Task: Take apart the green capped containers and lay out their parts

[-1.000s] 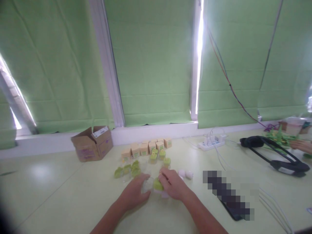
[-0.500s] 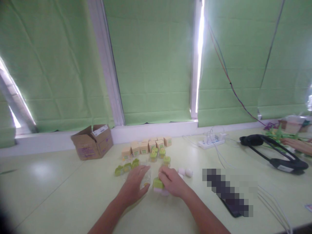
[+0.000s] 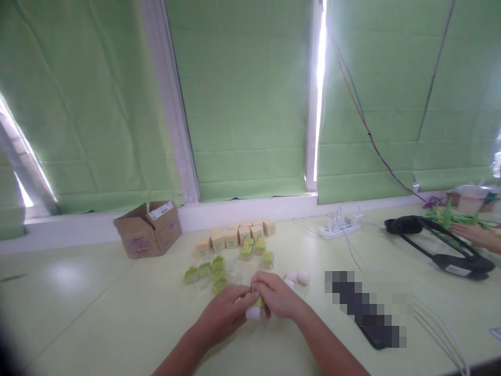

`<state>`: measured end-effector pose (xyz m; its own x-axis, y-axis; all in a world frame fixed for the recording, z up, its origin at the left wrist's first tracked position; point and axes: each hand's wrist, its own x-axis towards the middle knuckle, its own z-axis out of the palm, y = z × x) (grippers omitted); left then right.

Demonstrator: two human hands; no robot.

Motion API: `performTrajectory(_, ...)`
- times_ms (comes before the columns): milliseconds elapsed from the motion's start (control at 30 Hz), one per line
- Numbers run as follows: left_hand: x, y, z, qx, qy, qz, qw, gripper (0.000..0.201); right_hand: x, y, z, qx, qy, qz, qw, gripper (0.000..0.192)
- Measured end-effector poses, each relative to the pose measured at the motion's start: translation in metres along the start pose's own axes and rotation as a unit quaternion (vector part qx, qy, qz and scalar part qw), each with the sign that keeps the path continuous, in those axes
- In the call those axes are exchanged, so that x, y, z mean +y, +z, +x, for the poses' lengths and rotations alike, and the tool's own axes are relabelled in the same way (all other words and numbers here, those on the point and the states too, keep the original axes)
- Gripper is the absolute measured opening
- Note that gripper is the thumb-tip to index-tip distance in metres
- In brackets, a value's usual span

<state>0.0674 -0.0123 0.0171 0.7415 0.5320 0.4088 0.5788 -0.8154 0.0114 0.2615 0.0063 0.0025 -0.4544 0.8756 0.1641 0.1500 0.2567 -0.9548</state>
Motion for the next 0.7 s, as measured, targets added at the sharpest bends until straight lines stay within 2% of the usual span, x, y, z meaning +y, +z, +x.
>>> performTrajectory(100, 0.001, 0.001, -0.002, 0.001, 0.001, -0.033, 0.999, 0.051, -0.002, -0.001, 0.000, -0.005, -0.003, -0.008, 1.000, 0.024)
performTrajectory(233, 0.002, 0.003, -0.004, 0.049, -0.037, -0.103, 0.993, 0.063, -0.006, -0.002, 0.000, 0.025, -0.033, -0.045, 0.998, 0.034)
performTrajectory(333, 0.002, 0.002, -0.004, 0.091, -0.081, -0.129, 0.984, 0.059, -0.008, -0.002, 0.000, 0.075, -0.083, -0.095, 0.989, 0.038)
performTrajectory(433, 0.000, 0.001, -0.003, 0.101, -0.121, -0.141, 0.977, 0.051, -0.008, -0.003, -0.001, 0.099, -0.122, -0.123, 0.980, 0.036)
performTrajectory(533, -0.001, -0.002, -0.001, 0.087, -0.143, -0.153, 0.974, 0.044, -0.010, -0.003, -0.003, 0.088, -0.147, -0.133, 0.976, 0.029)
performTrajectory(567, -0.001, -0.002, 0.000, 0.082, -0.145, -0.156, 0.974, 0.041, -0.011, -0.002, -0.004, 0.078, -0.149, -0.140, 0.976, 0.032)
performTrajectory(633, -0.001, -0.003, 0.001, 0.073, -0.144, -0.162, 0.973, 0.035, -0.013, -0.001, -0.006, 0.057, -0.150, -0.164, 0.973, 0.049)
performTrajectory(700, 0.000, -0.004, 0.003, 0.068, -0.143, -0.168, 0.973, 0.031, -0.017, 0.000, -0.006, 0.044, -0.162, -0.192, 0.967, 0.052)
